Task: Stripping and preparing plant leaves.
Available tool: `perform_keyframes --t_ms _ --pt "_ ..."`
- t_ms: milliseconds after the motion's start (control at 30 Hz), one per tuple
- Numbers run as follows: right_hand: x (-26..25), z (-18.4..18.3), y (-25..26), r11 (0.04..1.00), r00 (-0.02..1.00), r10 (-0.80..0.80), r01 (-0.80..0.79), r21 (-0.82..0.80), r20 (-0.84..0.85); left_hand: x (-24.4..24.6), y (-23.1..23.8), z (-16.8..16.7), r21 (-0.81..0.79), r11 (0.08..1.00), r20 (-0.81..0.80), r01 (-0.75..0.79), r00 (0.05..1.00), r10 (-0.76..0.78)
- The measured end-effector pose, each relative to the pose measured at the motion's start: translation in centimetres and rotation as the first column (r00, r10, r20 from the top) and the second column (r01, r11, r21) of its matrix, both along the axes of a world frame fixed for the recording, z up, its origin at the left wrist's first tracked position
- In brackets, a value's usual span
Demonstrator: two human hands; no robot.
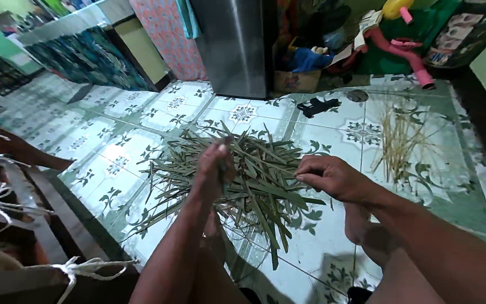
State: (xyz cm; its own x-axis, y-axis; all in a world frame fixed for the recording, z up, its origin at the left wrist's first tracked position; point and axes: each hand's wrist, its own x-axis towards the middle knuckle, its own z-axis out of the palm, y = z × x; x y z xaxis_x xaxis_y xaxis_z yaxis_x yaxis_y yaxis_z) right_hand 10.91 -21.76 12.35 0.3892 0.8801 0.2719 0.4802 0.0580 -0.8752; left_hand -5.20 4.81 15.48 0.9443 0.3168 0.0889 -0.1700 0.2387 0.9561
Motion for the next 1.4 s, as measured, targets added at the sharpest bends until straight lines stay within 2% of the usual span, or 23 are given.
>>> perform_keyframes --t_ms 67,133,300,467,600,667,800,867,1033,1100,1200,1267,1400 --pt "-0.2 -0.1 0.2 1.000 1.000 -0.006 0.006 -0.007 0.005 0.0 -2.3 -0.5 0.031 0.992 -0.118 0.123 0.986 -0.119" --pt "-0.2 -0.1 0.2 1.000 1.000 -0.012 0.012 -0.011 0.015 0.2 -3.2 -0.3 0.035 0.981 -0.152 0.191 0.971 -0.183" --pt "0.4 -0.5 -0.1 0.999 0.999 -0.025 0.027 -0.043 0.049 0.0 0.4 0.0 -0.054 0.997 0.051 0.053 0.997 -0.050" --pt "0.1 -0.5 0.6 1.000 0.998 -0.014 0.016 -0.021 0.066 0.5 -3.8 -0.7 0.003 0.968 -0.153 0.250 0.957 -0.247" --pt "0.8 -0.2 -0.2 0.999 0.996 -0.031 0.032 -0.021 0.079 0.3 -0.4 0.3 -0.021 0.993 0.007 0.115 0.993 -0.114" --pt "1.0 -0.3 -0.3 0.999 0.997 -0.039 0.041 -0.029 0.071 0.2 0.5 -0.2 -0.053 0.994 0.037 0.096 0.995 -0.094" --pt "0.1 -0.2 0.6 0.998 0.998 -0.055 0.056 -0.022 0.040 0.5 -3.9 -0.6 0.025 0.977 -0.169 0.212 0.964 -0.205" --pt "-0.2 -0.1 0.6 0.998 0.997 -0.058 0.058 -0.009 0.042 0.8 -5.0 -0.2 0.052 0.968 -0.212 0.245 0.950 -0.229" --pt "0.8 -0.1 -0.1 0.998 0.998 -0.054 0.055 -0.009 0.029 0.6 -0.4 0.1 -0.028 0.997 0.008 0.078 0.997 -0.078" --pt "0.5 -0.1 0.3 0.998 0.998 -0.057 0.058 -0.029 0.002 0.7 -1.5 -0.5 -0.030 0.995 -0.033 0.094 0.995 -0.095" --pt "-0.8 0.4 1.4 0.996 0.993 -0.087 0.084 -0.039 -0.083 1.2 -6.0 -0.9 0.056 0.967 -0.209 0.249 0.950 -0.232" --pt "-1.2 0.7 1.4 0.996 0.987 -0.092 0.088 -0.032 -0.132 1.5 -7.2 -0.8 0.083 0.947 -0.248 0.309 0.927 -0.281" --pt "0.4 0.1 -0.2 0.998 0.998 -0.059 0.059 -0.013 -0.034 1.0 -2.5 0.3 0.025 0.997 -0.075 0.077 0.994 -0.075"
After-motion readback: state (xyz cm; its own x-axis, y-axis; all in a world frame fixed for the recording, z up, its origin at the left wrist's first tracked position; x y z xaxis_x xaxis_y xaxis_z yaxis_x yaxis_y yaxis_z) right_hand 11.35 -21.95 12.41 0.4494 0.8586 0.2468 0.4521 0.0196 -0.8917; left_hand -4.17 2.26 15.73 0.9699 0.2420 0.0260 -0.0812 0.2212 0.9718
